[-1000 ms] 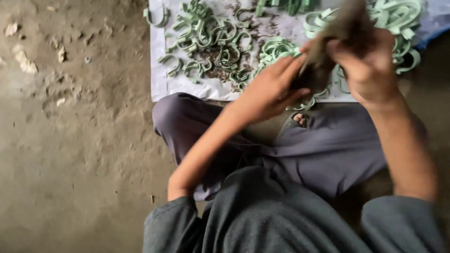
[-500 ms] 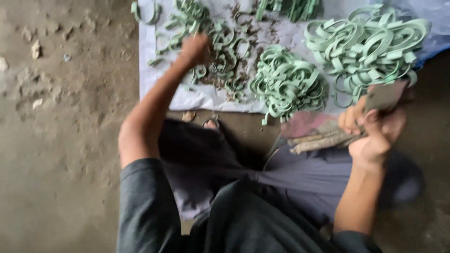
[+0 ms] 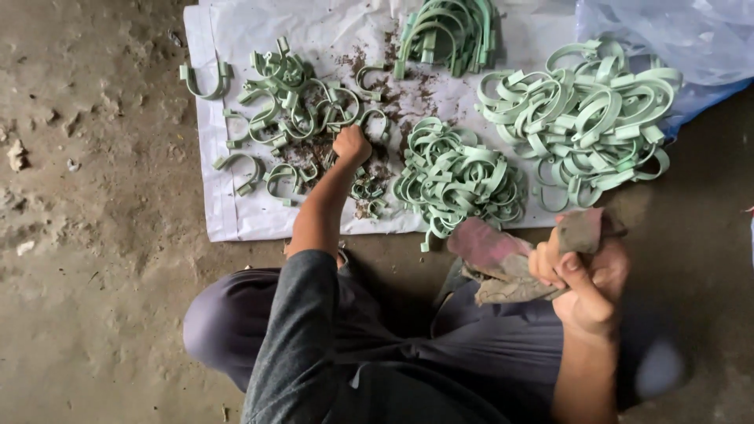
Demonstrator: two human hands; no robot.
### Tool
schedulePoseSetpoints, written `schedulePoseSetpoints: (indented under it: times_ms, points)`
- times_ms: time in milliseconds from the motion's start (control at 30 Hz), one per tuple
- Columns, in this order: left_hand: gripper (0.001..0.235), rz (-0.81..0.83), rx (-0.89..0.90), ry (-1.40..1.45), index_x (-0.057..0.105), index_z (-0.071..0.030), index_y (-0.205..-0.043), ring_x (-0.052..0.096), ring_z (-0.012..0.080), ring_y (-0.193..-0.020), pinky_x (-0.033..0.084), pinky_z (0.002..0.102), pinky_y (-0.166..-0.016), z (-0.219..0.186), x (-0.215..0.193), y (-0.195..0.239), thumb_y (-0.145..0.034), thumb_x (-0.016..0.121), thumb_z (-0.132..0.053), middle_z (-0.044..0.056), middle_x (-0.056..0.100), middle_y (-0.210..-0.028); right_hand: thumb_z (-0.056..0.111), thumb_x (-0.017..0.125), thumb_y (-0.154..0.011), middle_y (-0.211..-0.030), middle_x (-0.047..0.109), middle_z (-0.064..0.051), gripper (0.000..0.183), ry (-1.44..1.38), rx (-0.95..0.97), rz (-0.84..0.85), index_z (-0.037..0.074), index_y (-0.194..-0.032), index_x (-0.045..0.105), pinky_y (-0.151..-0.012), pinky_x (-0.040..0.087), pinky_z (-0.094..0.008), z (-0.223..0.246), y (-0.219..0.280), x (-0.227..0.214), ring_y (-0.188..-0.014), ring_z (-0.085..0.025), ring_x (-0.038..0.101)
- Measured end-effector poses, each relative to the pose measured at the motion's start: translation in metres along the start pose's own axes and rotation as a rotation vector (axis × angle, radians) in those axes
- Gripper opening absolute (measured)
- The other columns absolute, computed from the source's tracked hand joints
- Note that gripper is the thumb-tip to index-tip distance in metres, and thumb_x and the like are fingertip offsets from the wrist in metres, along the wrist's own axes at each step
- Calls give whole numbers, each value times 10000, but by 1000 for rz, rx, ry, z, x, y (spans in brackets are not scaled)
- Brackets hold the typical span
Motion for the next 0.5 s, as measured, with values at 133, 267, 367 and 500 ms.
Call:
schedulePoseSetpoints:
  times_ms: [133, 267, 367, 500]
  points:
    - [190, -38, -102, 90, 724, -96, -1052, 726, 282, -952, 586, 415, -755, 14, 7, -1, -991, 546, -69, 89, 740, -1034, 215, 612, -975, -682, 336, 6, 359, 30, 36, 32, -19, -1232, 518, -528, 252, -303, 1, -2, 6, -527, -97, 289]
    - [170, -13, -58, 134, 695, -66, -1028, 707, 306, -915, 570, 439, -758, 21, -17, 24, -903, 583, -44, 101, 724, -974, 206, 614, -983, -684, 350, 16, 330, 10, 39, 58, 13, -1239, 535, -529, 263, -288, 1, 0, 8, -523, -88, 298]
    - [142, 58, 84, 353, 645, -143, -906, 569, 111, -670, 497, 255, -507, 28, -30, 21, -895, 560, -256, -22, 630, -806, 208, 611, -995, -677, 350, 20, 324, -9, 26, 82, 19, -1248, 539, -539, 271, -275, 4, 2, 13, -526, -84, 307]
    - [190, -59, 262, 612, 558, -128, -773, 521, 128, -565, 408, 349, -487, 48, -69, 11, -908, 581, -259, 6, 609, -690, 234, 619, -991, -656, 348, 24, 306, 6, 17, 92, 40, -1210, 527, -507, 258, -258, 13, 3, 26, -500, -81, 285]
Point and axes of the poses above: each hand's wrist, its own y-axis away from the middle knuckle, its own x-axis out of the palm, z = x × y, the point moved 10 cm from there along -y, towards the middle knuckle
